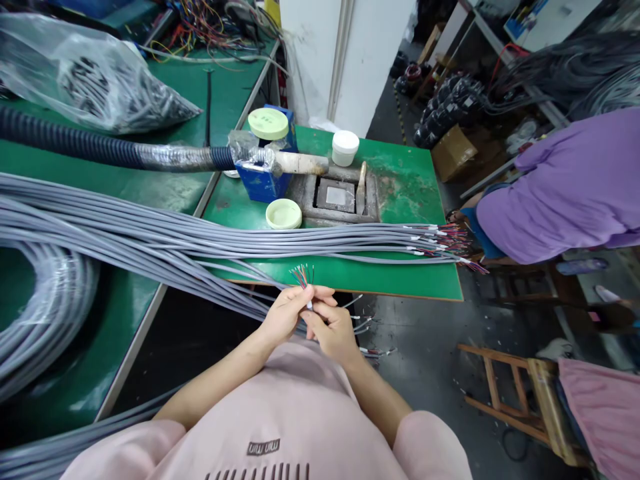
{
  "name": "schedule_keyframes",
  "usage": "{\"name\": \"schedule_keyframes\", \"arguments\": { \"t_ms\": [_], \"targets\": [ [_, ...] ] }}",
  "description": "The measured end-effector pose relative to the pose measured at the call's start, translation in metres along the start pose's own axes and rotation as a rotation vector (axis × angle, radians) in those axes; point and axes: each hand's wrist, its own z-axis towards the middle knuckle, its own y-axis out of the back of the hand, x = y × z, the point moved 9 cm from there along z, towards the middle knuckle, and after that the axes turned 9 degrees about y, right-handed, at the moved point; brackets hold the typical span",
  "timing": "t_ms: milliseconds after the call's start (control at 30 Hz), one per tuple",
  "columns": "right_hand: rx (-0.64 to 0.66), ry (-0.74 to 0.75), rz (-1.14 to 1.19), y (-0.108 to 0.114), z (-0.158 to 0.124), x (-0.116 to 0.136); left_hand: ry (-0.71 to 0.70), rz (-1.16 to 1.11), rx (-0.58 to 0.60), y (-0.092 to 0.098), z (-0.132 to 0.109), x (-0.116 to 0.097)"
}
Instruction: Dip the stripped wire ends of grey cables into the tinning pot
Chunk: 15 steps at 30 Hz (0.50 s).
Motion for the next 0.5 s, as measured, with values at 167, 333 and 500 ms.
{"name": "schedule_keyframes", "arguments": {
  "t_ms": [167,333,500],
  "targets": [
    [0.000,0.009,-0.009,-0.0004,-0.0014,0.0011,0.010,-0.025,0.033,-0.0011,0.0010,0.0041],
    [-0.009,0.004,-0.016,0.0000,-0.0022,0.0027,0.019,-0.029,0.041,-0.0013,0.0011,0.0039],
    [-0.018,-0.021,0.005,-0.0009,-0.0028,0.0011,0.033,-0.029,0.043,-0.0017,-0.0003,0.0030]
  ]
}}
